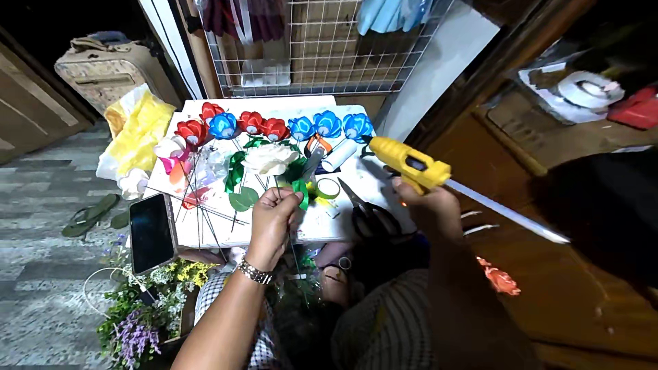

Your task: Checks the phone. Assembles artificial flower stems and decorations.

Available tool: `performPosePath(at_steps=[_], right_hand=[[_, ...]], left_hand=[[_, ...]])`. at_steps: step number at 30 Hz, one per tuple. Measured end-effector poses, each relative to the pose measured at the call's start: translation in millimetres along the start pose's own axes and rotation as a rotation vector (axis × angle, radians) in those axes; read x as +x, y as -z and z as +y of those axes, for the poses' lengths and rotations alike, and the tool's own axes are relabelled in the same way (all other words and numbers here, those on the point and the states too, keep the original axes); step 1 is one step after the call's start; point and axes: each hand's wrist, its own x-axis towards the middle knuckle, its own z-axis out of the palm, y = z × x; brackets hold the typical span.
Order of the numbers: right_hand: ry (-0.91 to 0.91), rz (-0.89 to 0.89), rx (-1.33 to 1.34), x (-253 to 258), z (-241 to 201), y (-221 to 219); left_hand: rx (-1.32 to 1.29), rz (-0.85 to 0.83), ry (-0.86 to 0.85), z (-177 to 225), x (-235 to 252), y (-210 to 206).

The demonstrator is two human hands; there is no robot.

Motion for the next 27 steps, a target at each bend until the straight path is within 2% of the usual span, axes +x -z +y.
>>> performPosePath(at_steps=[3, 6, 10, 27], right_hand=[[0.306, -0.058, 0.185, -12.9, 0.9, 8.2], [0.426, -0.107, 0.302, -23.8, -2.0, 1.6], [0.555, -0.096, 0.231, -33.1, -10.6, -15.7], [0.641, -0.033, 0.101, -25.5, -5.4, -26.8]], left_hand=[[0.069, -0.002, -0.012, -2.3, -2.9, 1.9], [0.093, -0.014, -0.020, -4.1, -5.1, 0.7], [0.148, -0.029, -0.033, -6.7, -8.8, -1.8], [0.222, -0.030, -0.071, -7.5, -11.2, -5.5]])
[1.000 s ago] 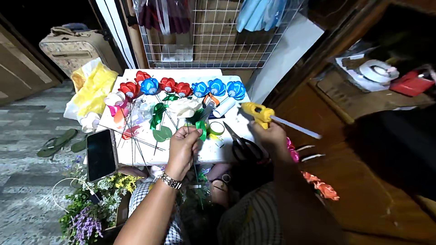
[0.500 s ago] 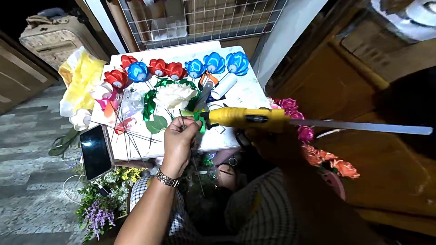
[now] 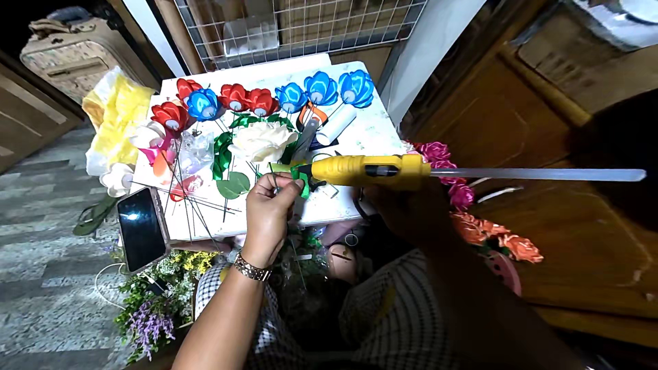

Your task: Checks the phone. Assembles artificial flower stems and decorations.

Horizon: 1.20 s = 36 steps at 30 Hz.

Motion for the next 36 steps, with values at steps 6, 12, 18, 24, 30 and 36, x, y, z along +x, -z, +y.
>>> performPosePath(at_steps=[6, 12, 18, 24, 30, 36], right_hand=[[-0.042, 0.016, 0.011, 0.3, 5.5, 0.0], [-0.064, 0.016, 0.021, 0.7, 5.3, 2.2], [-0.015, -0.006, -0.145, 2.7, 6.3, 8.9], [-0.472, 0.092, -0.161, 20.7, 33.5, 18.1], [-0.664, 0.052, 0.153, 28.4, 100.4, 3.1], [-0.661, -0.321, -0.414, 28.4, 59.5, 18.5]], left_hand=[[-0.014, 0.000, 0.004, -0.4, 0.9, 0.8], [-0.017, -0.003, -0.005, 0.1, 1.6, 0.3], [-0.044, -0.019, -0.009, 0.3, 1.9, -0.2], [-0.175, -0.095, 0.073, 3.2, 3.4, 1.7], [-0.273, -0.123, 0.184, 4.3, 8.5, 0.6], [-0.328, -0.110, 0.256, 5.2, 13.4, 5.4]])
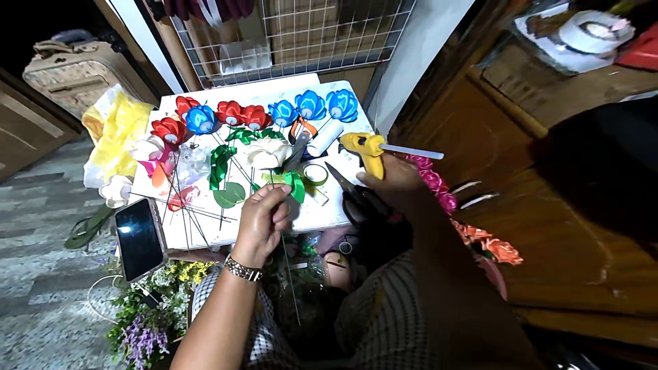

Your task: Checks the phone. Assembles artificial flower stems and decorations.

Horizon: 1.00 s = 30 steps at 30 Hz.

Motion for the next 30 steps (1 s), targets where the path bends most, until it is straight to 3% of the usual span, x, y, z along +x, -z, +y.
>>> performPosePath(at_steps=[2, 6, 9, 12, 15, 17, 19, 21, 23, 26, 30], right_hand=[[0.060, 0.010, -0.185, -30.3, -15.8, 19.4], [0.683, 0.206, -0.065, -51.9, -32.4, 5.3], [0.975, 0.357, 0.051, -42.3, -53.2, -25.9], [1.000, 0.448, 0.023, -31.0, -59.0, -40.1], [0.955, 0.548, 0.268, -26.0, -53.4, -40.8], [0.825, 0.409, 0.644, -34.6, -53.0, -31.8], [0.647, 0.000, 1.050, -47.7, -50.5, -26.4], [0.481, -0.386, 1.225, -60.7, -53.2, -31.6], [0.525, -0.628, 1.308, -70.1, -62.9, -45.6], [0.628, -0.817, 1.585, -81.7, -78.5, -68.2], [0.569, -0.855, 1.801, -96.7, -91.6, -69.2]], left_hand=[[-0.036, 0.005, 0.015, 1.7, 0.9, 1.8], [-0.067, -0.011, 0.064, 0.2, 2.8, -0.6], [-0.061, -0.026, 0.103, -2.7, 3.4, -5.4], [-0.066, -0.041, 0.130, -4.6, 4.1, -8.3], [-0.053, -0.048, 0.115, -2.5, 3.1, -8.5], [-0.038, -0.018, 0.074, 0.7, 2.9, -8.1], [-0.046, -0.006, 0.027, 3.1, 3.1, -5.4], [-0.076, 0.017, -0.003, 3.5, 4.1, -3.4], [-0.103, 0.015, -0.019, 2.0, 6.4, -1.1], [-0.105, -0.015, -0.035, 0.7, 7.3, 1.5], [-0.071, -0.051, -0.035, 2.2, 6.3, 2.1]])
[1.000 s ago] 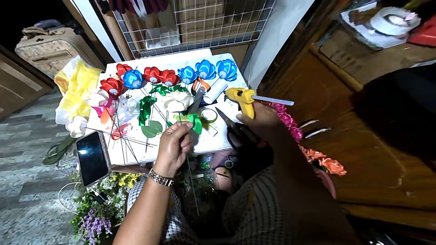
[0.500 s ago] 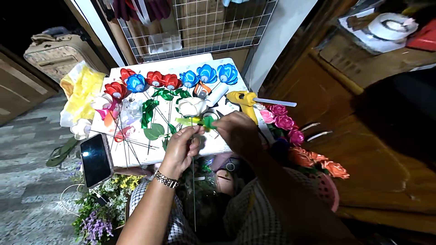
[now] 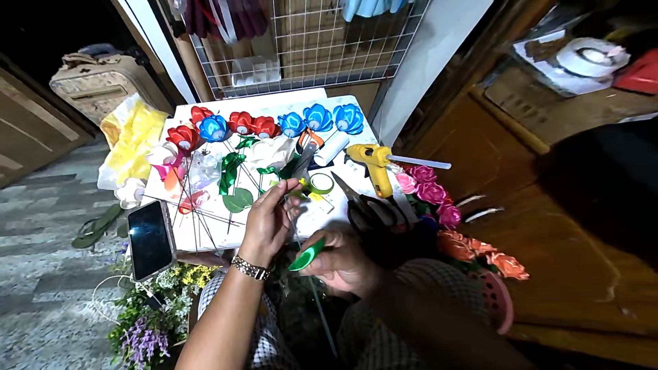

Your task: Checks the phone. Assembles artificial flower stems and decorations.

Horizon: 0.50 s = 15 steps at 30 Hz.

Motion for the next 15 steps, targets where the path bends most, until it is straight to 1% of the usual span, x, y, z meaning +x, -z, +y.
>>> performPosePath(at_steps=[4, 5, 7, 8, 11, 15], right_hand=[[0.026, 0.061, -0.010, -1.4, -18.6, -10.4], [0.029, 0.078, 0.003, -3.1, -23.0, -11.4], [0.017, 0.102, 0.041, -7.5, -27.5, -14.6], [0.007, 0.101, 0.071, -9.8, -27.5, -16.2], [-0.036, 0.102, 0.205, -14.7, -23.8, -25.6], [0.007, 0.047, 0.464, -18.5, -19.2, -36.2]], left_hand=[[0.172, 0.048, -0.035, 1.3, -2.2, 3.6], [0.218, 0.092, -0.075, 1.5, -2.3, 5.2], [0.259, 0.198, -0.217, 1.6, -1.5, 10.1], [0.283, 0.192, -0.293, 3.7, -0.8, 15.1], [0.383, 0.059, -0.481, 15.7, 3.1, 28.5], [0.286, -0.084, -0.615, 15.4, 2.5, 32.9]])
